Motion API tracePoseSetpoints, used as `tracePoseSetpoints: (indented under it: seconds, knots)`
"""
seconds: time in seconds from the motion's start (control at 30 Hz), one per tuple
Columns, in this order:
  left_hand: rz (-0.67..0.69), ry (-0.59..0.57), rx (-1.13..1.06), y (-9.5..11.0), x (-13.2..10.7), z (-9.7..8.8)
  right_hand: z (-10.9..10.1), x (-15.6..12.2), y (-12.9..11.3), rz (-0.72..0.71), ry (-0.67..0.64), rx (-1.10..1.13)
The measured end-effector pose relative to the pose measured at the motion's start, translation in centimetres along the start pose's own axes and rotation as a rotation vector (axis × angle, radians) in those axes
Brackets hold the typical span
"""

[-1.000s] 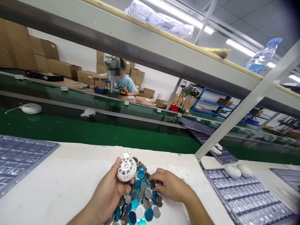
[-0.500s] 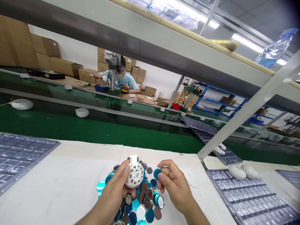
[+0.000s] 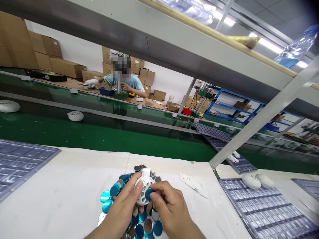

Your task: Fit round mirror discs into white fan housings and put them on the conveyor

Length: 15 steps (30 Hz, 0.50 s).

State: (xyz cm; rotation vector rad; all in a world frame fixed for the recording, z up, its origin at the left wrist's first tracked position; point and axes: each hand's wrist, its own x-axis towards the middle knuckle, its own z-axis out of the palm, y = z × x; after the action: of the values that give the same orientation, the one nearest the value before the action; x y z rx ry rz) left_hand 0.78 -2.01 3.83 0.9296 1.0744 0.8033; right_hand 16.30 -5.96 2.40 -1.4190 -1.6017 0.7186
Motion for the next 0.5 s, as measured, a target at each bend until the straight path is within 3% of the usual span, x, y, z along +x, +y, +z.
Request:
tracePoseSetpoints:
  seconds: [0.13,0.27,0.37,0.5]
  knots:
    - [0.051,0.024,0.056,0.1,-0.2,0.1,-0.1,0.0,0.0,0.048,-0.031,0.052]
    - [0.183,-0.059,0.108,-0.1,-0.2,-0.2,0.1,0.3,0.5,0.221,-0.034,0.238]
    - [0.125,-0.149,0.001,-0.5,-0.4,-0.3,0.3,0.4,0.2,0.247,-0.072,0.491]
    - [0.054,-0.292,-0.224,-1.6,-0.7,0.0,1.0,-0.2,-0.3,0.235,-0.236,0.764]
